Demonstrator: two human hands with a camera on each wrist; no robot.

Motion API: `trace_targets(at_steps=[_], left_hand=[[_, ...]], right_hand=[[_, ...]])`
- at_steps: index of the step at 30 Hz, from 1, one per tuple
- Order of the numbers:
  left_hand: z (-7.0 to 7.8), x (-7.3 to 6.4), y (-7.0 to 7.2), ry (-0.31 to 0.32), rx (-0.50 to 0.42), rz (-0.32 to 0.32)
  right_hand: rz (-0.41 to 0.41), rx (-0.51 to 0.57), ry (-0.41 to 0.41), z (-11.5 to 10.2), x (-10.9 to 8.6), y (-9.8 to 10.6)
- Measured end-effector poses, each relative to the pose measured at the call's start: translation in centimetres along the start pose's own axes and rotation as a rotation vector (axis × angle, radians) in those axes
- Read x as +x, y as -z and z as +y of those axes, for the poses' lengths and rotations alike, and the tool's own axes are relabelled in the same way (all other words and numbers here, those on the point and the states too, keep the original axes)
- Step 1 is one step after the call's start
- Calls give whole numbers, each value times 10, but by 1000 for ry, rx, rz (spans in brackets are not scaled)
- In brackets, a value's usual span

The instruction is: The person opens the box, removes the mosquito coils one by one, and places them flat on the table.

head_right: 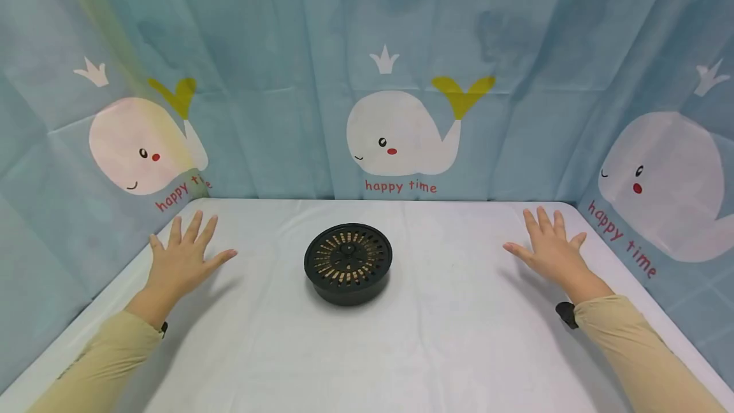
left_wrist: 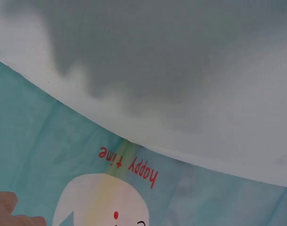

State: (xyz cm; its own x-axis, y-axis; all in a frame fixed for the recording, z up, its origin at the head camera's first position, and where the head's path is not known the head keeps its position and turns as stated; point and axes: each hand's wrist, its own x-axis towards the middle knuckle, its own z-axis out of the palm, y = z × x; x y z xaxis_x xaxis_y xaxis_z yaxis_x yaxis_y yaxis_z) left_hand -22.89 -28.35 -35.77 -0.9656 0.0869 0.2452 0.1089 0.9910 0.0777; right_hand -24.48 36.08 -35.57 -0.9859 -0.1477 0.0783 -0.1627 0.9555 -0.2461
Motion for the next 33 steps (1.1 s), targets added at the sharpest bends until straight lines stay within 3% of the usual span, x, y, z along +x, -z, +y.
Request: trace_targets(at_steps=[10,18,23,29,33], left_hand=[[2,0,-2,-19,6,10],[10,0,4,-37,-11,-2],[22,2,7,-49,-56,-37],[39,1,9,-60,-185,-60],[51,2,10,-79,-271,-62]], right_hand=[[6,20,5,-8,0,-1],[39,119,33,-19,-4,-1],[8,297,46,-30,-3,2],[-101,561,43,-50,1,10],[-172,764,83,-61,7,13]])
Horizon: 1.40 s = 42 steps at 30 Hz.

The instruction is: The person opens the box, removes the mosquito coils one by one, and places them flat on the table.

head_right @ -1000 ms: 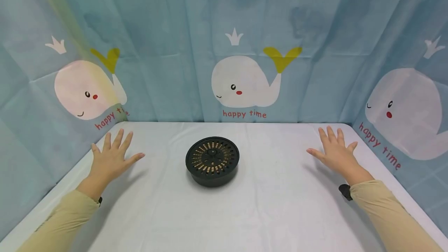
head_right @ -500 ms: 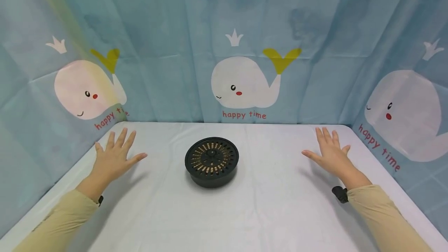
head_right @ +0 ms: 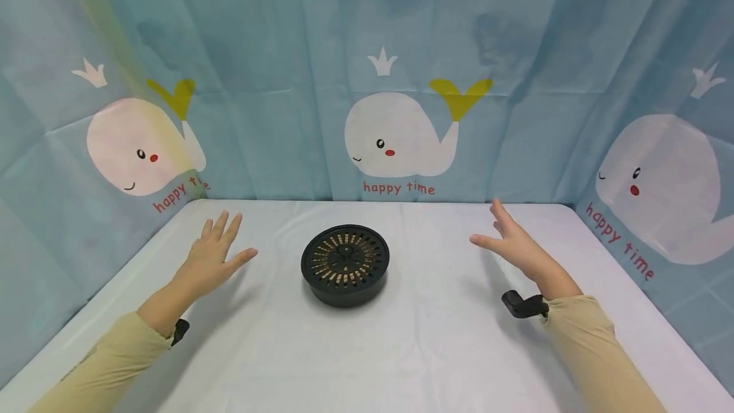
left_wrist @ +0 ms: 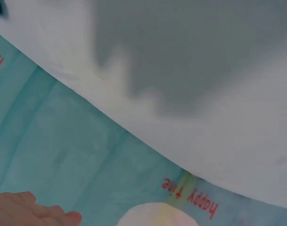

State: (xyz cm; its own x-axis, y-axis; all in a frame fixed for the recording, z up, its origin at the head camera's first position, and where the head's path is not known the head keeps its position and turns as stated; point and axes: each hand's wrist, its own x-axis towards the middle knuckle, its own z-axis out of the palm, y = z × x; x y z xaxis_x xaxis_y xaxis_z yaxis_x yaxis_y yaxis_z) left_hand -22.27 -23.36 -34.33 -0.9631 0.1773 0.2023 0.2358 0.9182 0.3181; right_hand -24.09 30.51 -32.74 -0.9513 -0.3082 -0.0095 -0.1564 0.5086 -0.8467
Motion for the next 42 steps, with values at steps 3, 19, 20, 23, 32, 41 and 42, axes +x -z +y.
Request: trace_targets(at_steps=[3,19,20,23,32,41,42], left_hand=[[8,2,-3,-11,-77,-14],[46,6,-15,-69,-383,-38],[48,6,-16,-70,-393,-34],[54,8,-19,-85,-442,-18],[79,14,-33,-46,-639,-29],[104,29,-45,40,-762,-57],[106,31,-46,54,-778,-60]], right_hand=[[-79,172,21,-4,8,-4],[-350,730,-33,-10,51,-52],[-362,745,-43,-10,54,-56],[-392,775,-82,-10,62,-67],[-508,659,-73,-14,81,-99],[-574,323,-119,-17,86,-115],[-572,300,-125,-17,86,-118]])
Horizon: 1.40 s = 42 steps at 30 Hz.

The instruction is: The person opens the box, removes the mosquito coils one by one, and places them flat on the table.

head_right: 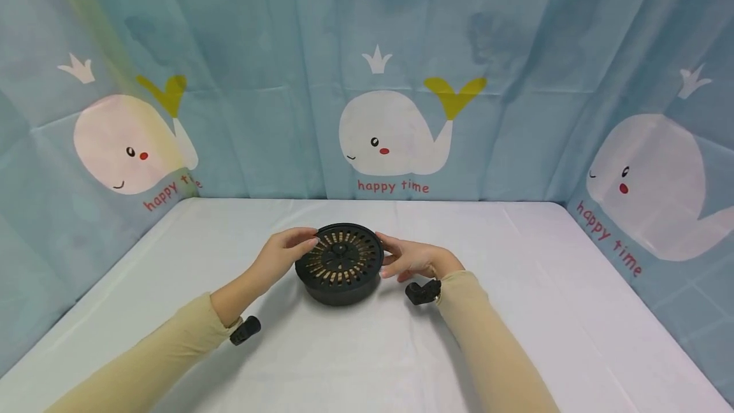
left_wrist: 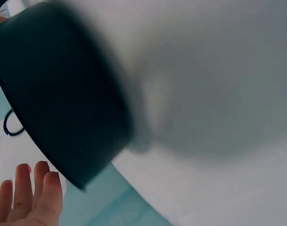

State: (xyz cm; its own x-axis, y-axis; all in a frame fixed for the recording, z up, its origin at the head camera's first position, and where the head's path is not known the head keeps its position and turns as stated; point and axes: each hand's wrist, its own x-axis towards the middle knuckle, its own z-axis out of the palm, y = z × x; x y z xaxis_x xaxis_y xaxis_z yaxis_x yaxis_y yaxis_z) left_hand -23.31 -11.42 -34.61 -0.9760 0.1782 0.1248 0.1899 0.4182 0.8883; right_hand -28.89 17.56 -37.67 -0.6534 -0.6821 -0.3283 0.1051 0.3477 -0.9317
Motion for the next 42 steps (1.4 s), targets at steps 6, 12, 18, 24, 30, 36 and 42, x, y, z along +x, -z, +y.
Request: trace_targets(at_steps=[6,12,18,24,30,36,42], left_hand=[[5,8,-15,61,-57,12],[7,15,-29,123,-121,43],[10,18,-36,148,-125,79],[12,20,-36,166,-122,107],[11,22,-36,184,-131,102],[10,26,-35,191,-133,61],[8,28,-34,213,-150,59]], right_hand=[[57,-86,-39,-1,6,-8],[124,-145,-66,-5,8,-11],[132,-149,-64,-4,9,-12],[136,-138,-59,-4,9,-13],[159,-140,-72,-4,9,-13],[175,-139,-94,-6,7,-14],[178,-143,-97,-7,8,-15]])
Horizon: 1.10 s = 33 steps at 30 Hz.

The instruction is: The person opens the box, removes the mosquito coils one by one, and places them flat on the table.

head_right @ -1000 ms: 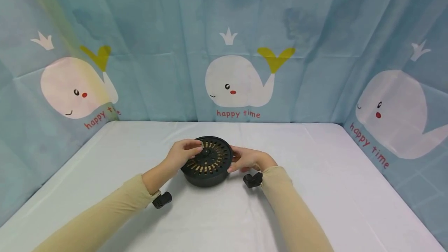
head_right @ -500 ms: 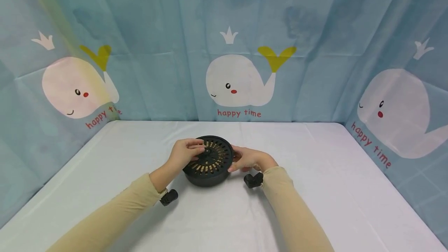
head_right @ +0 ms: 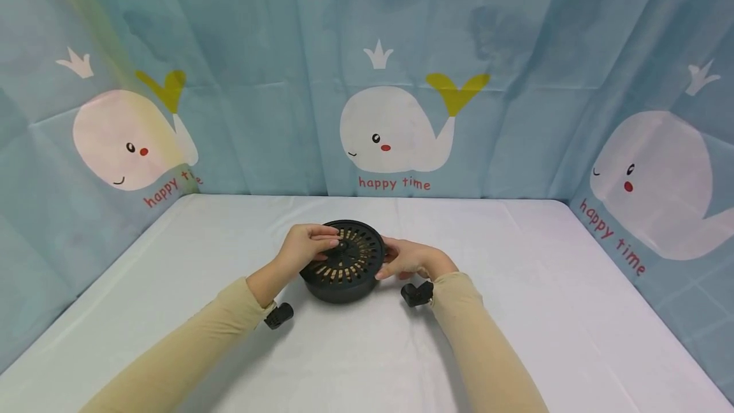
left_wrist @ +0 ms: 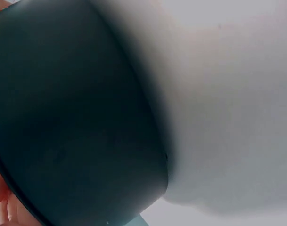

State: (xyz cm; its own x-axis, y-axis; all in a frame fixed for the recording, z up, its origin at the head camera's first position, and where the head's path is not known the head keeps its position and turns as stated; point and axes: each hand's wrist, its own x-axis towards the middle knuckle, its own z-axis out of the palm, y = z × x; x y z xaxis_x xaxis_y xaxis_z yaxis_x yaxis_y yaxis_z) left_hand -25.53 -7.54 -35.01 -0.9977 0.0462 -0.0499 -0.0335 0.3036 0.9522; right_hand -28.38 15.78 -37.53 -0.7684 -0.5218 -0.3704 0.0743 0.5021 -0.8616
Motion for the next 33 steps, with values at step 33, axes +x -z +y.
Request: trace_targets(at_steps=[33], left_hand=[[3,-2,-2,54,-29,55]], right_hand=[[-9,20,4,-1,-2,0]])
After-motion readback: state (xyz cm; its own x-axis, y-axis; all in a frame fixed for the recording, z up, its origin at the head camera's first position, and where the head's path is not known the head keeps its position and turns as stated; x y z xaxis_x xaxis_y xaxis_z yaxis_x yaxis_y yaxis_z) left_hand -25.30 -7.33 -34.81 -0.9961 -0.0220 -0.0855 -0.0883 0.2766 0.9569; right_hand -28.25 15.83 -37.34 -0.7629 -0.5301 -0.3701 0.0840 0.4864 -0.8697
